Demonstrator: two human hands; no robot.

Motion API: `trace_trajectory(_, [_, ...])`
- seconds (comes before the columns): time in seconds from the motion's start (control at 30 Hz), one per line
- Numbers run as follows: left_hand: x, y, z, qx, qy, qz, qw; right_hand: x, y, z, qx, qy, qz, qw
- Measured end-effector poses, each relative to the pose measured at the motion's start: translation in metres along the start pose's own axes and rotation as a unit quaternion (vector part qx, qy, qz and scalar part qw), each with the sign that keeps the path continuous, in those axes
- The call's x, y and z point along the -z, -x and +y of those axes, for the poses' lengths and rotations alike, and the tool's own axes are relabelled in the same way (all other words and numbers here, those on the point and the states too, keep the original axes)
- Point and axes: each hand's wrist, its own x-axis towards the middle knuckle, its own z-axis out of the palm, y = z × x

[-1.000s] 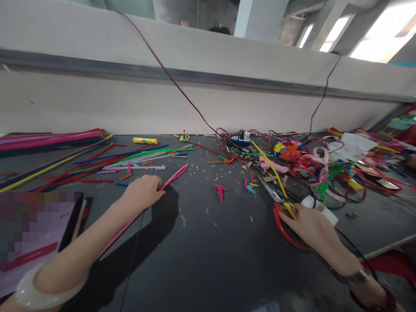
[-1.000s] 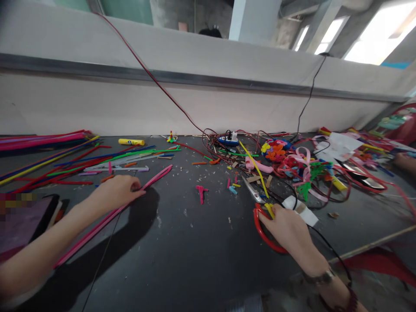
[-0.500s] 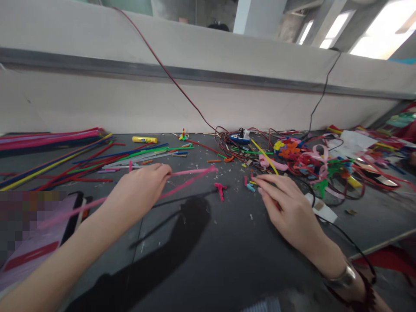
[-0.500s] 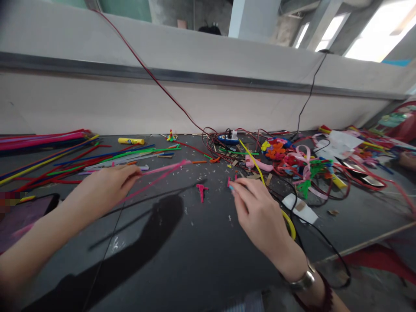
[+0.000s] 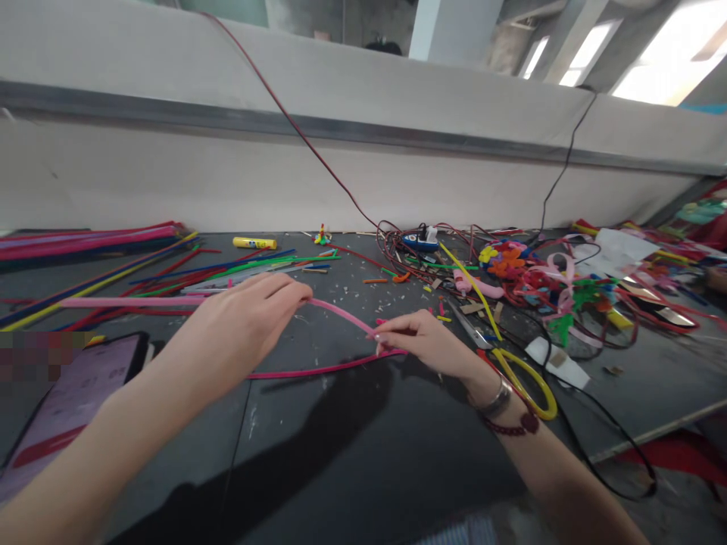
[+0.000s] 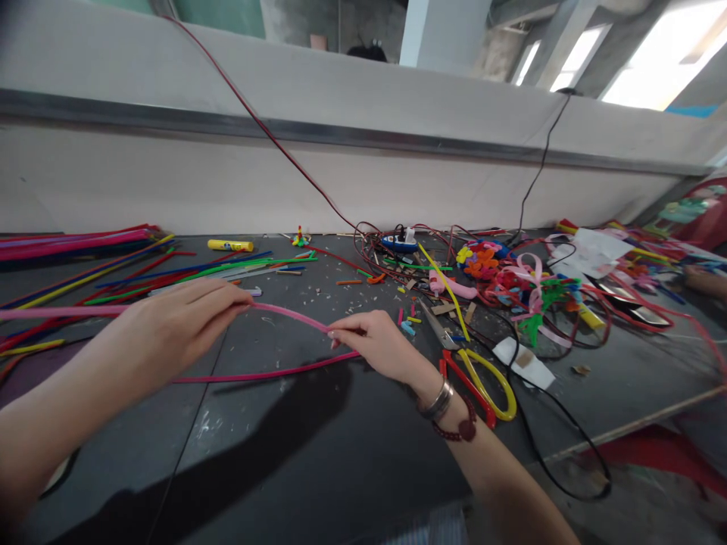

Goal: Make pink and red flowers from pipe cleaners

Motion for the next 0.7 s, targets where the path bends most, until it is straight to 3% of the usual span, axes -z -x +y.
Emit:
trace_trajectory(0.07, [0.004, -0.002, 0.000, -0.093, -0.040, 0.021, 0.995, -0.004, -0.002, 0.006, -0.048, -0.156, -0.071, 0.984])
trace_trajectory(0.17, [0.004, -0.004, 0.007, -0.179, -0.057, 0.055, 0.981, -0.014, -0.004, 0.016, -0.096, -0.357, -0.125, 0.921])
trace_trajectory(0.23, [-0.001, -0.003, 0.015, -0.230, -0.038, 0.049, 0.971, -0.020, -0.005, 0.021, -0.114, -0.431, -0.126, 0.886])
trace_trajectory(0.33, [-0.014, 0.002, 0.024, -0.284, -0.008, 0.030, 0.958, -0.027, -0.004, 0.023, -0.121, -0.478, -0.128, 0.861])
trace_trajectory(0.57, [-0.027, 0.006, 0.022, -0.286, 0.009, 0.070, 0.956, -0.031, 0.003, 0.023, -0.109, -0.524, -0.157, 0.830])
trace_trajectory(0.63, [-0.026, 0.005, 0.024, -0.264, 0.026, 0.071, 0.962, -0.032, 0.004, 0.022, -0.096, -0.525, -0.151, 0.832])
trace_trajectory(0.7, [-0.027, 0.005, 0.031, -0.208, 0.069, 0.063, 0.974, -0.033, 0.003, 0.021, -0.073, -0.519, -0.107, 0.845])
